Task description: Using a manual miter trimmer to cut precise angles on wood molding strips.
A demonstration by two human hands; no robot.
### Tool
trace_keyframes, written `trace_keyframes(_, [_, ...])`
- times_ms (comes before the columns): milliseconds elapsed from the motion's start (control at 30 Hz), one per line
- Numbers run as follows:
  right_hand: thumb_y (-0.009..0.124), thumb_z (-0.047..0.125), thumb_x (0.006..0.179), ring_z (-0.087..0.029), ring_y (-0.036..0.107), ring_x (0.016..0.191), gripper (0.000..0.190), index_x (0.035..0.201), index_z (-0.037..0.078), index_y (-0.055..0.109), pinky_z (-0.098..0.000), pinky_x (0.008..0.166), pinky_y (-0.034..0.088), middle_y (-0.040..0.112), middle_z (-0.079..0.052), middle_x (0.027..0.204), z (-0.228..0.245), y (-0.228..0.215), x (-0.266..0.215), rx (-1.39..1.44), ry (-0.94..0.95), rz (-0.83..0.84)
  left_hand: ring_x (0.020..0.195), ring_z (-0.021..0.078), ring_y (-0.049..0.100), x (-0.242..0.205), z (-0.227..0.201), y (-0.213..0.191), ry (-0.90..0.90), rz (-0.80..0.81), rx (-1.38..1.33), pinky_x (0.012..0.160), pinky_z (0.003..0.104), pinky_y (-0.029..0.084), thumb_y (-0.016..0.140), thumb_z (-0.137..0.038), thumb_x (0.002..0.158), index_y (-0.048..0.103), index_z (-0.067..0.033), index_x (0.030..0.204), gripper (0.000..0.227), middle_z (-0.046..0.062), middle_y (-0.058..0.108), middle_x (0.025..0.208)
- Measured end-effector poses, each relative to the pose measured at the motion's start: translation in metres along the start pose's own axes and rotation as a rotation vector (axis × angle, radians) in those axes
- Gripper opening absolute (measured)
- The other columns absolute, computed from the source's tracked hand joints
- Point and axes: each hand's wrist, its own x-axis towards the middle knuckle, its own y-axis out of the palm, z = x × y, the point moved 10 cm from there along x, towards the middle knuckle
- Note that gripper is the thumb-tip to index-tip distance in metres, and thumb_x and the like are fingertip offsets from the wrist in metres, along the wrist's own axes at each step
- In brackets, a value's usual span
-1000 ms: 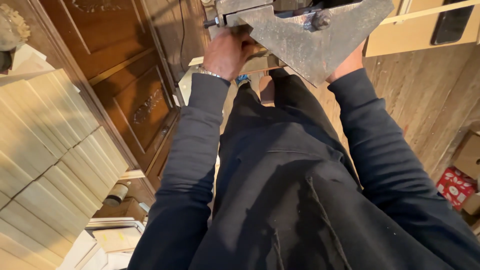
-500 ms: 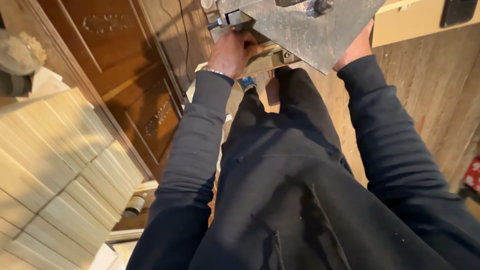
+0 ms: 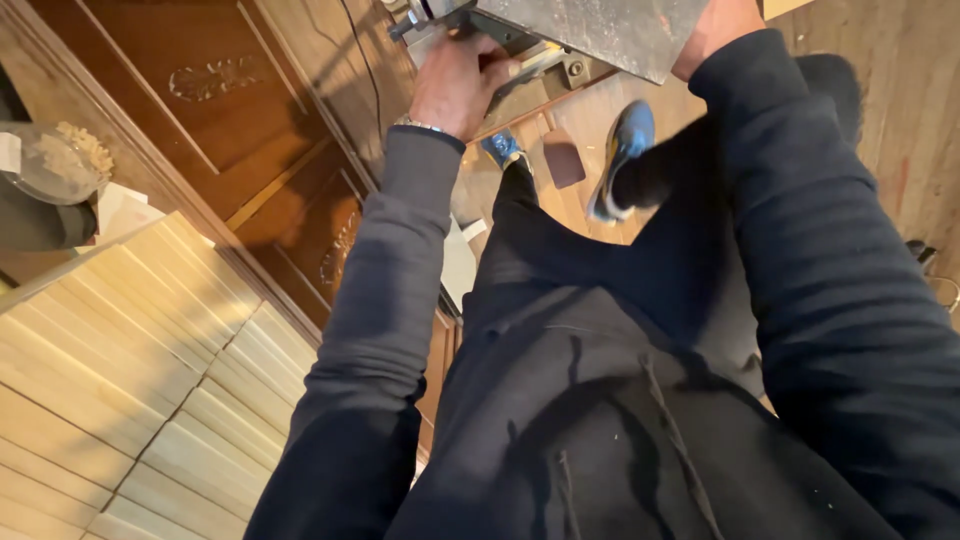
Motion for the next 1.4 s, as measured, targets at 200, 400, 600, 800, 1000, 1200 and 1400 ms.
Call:
trace_keyframes(200, [0.067, 0.020, 0.103, -0.037, 0.067, 0.082, 0.020, 0.103, 0.001, 0.075, -0.0457, 0.070, 0.051, 0.071, -0.018, 0.089, 0.005, -0.015, 0.002, 0.112, 0.067, -0.047, 0.082, 0.0368, 0.071, 0.000, 0.007, 0.000, -0.043, 0.009, -0.017, 0.075, 0.048, 0.055, 0.080, -0.032, 0.087, 0.078, -0.0079, 0.093, 0.025, 0.016, 0.075, 0.085])
trace_keyframes(400, [0.069, 0.017, 0.104, -0.037, 0.068, 0.090, 0.018, 0.107, 0.000, 0.074, -0.0450, 0.075, 0.052, 0.073, -0.018, 0.096, 0.026, -0.043, 0.006, 0.210, 0.063, -0.116, 0.084, 0.0396, 0.070, -0.004, -0.003, -0.005, -0.032, 0.005, -0.001, 0.077, 0.049, 0.054, 0.081, -0.030, 0.089, 0.077, -0.0053, 0.096, 0.026, 0.020, 0.073, 0.090])
trace_keyframes(600, [0.076, 0.012, 0.097, -0.038, 0.069, 0.093, 0.020, 0.115, 0.003, 0.076, -0.0446, 0.081, 0.055, 0.073, -0.018, 0.098, 0.034, -0.050, 0.009, 0.191, 0.024, -0.126, 0.085, 0.0407, 0.070, -0.002, -0.010, -0.007, 0.046, -0.046, -0.035, 0.077, 0.049, 0.055, 0.081, -0.027, 0.089, 0.077, -0.0030, 0.095, 0.025, 0.021, 0.074, 0.091])
trace_keyframes(800, [0.076, 0.007, 0.096, -0.036, 0.071, 0.098, 0.024, 0.120, 0.002, 0.074, -0.0434, 0.084, 0.056, 0.075, -0.017, 0.104, 0.054, -0.072, 0.013, 0.260, -0.018, -0.179, 0.083, 0.0395, 0.071, -0.002, -0.001, -0.004, -0.045, -0.023, -0.060, 0.077, 0.047, 0.055, 0.082, -0.029, 0.087, 0.077, -0.0036, 0.096, 0.027, 0.020, 0.075, 0.089])
trace_keyframes(1000, [0.073, 0.006, 0.101, -0.032, 0.073, 0.099, 0.023, 0.124, 0.002, 0.074, -0.0403, 0.084, 0.057, 0.076, -0.015, 0.106, 0.058, -0.070, 0.016, 0.327, -0.031, -0.135, 0.083, 0.0425, 0.069, -0.002, -0.003, -0.007, -0.001, -0.045, 0.012, 0.074, 0.050, 0.052, 0.082, -0.028, 0.087, 0.078, -0.0034, 0.094, 0.026, 0.021, 0.075, 0.087])
trace_keyframes(1200, [0.075, 0.008, 0.100, -0.034, 0.072, 0.087, 0.017, 0.113, -0.002, 0.073, -0.0421, 0.076, 0.056, 0.074, -0.018, 0.095, 0.046, -0.061, 0.012, 0.254, 0.059, -0.104, 0.088, 0.0395, 0.070, -0.003, -0.001, -0.001, -0.040, 0.026, -0.101, 0.082, 0.048, 0.055, 0.078, -0.029, 0.092, 0.076, -0.0055, 0.100, 0.024, 0.019, 0.074, 0.092])
trace_keyframes(1400, [0.072, 0.004, 0.096, -0.032, 0.073, 0.087, 0.018, 0.113, -0.003, 0.073, -0.0408, 0.074, 0.057, 0.074, -0.018, 0.094, 0.052, -0.067, 0.012, 0.278, 0.060, -0.090, 0.091, 0.0432, 0.066, -0.005, -0.004, -0.005, 0.016, -0.024, -0.050, 0.082, 0.051, 0.051, 0.081, -0.027, 0.090, 0.077, -0.0030, 0.096, 0.026, 0.022, 0.071, 0.095])
